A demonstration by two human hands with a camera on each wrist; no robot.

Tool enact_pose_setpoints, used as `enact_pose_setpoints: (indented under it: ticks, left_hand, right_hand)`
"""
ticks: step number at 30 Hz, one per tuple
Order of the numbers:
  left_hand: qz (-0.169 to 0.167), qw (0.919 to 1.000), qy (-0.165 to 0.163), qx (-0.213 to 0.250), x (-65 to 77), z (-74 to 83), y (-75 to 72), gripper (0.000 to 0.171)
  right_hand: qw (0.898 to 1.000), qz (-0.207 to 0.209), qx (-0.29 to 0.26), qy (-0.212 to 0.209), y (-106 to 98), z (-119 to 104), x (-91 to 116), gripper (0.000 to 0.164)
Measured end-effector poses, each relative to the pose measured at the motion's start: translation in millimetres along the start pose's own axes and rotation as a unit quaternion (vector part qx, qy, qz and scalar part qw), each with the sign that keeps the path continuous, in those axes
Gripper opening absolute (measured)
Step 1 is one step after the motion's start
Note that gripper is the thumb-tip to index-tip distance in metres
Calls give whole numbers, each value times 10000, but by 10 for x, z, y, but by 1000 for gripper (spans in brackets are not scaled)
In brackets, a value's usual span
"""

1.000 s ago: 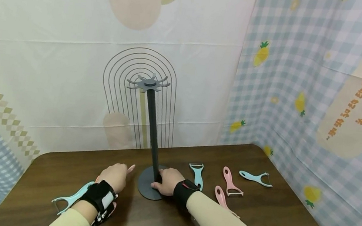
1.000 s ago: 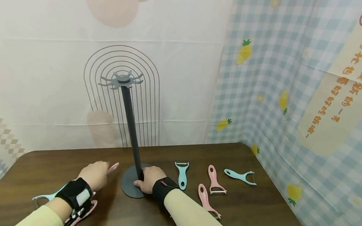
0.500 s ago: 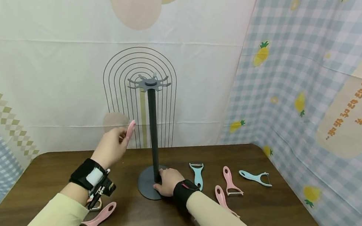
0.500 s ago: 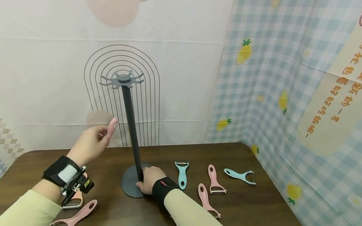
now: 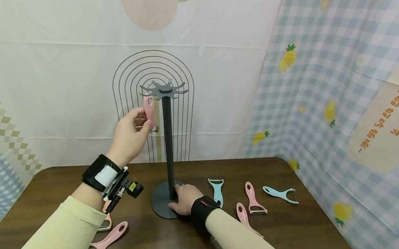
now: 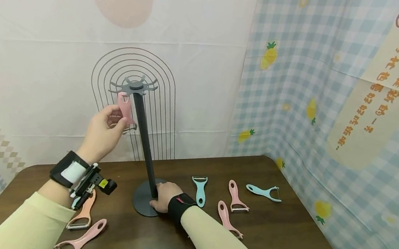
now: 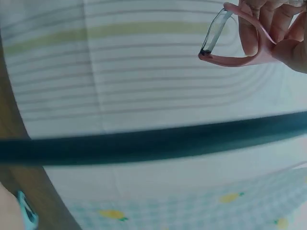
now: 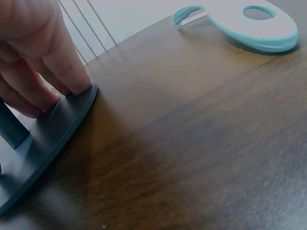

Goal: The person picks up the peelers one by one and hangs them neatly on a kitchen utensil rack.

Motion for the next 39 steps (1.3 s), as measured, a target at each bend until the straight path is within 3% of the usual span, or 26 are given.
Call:
enact_pose_setpoints:
  ticks: [8,16,30,39]
  left_hand:
    - [317,9980,377,405,-117,226,-46,27]
    - [438,9968,465,474,-160,294,-75,24]
    - [333,9972,451,491,-215,388,-64,26]
    - [207,9979,366,485,-161,362,-32,27]
  right_hand:
    - [10000,56,12,-10,-22,7,-1,61]
    - [9999,-18,-105,-5,-36,0,15,61]
    - [9998,-100,-141,33,-38,-8,28,64]
    - [9998,-56,-181,-13,-20,7,37,65]
Point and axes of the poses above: each hand's wrist, its own x-axis away from the middle knuckle, its own y-axis out of the palm, z = x × y, the point moved 3 cm from there along -x, towards the middle knuckle, and after that the axes turned 4 degrees about -x, right-handed, at the moved point
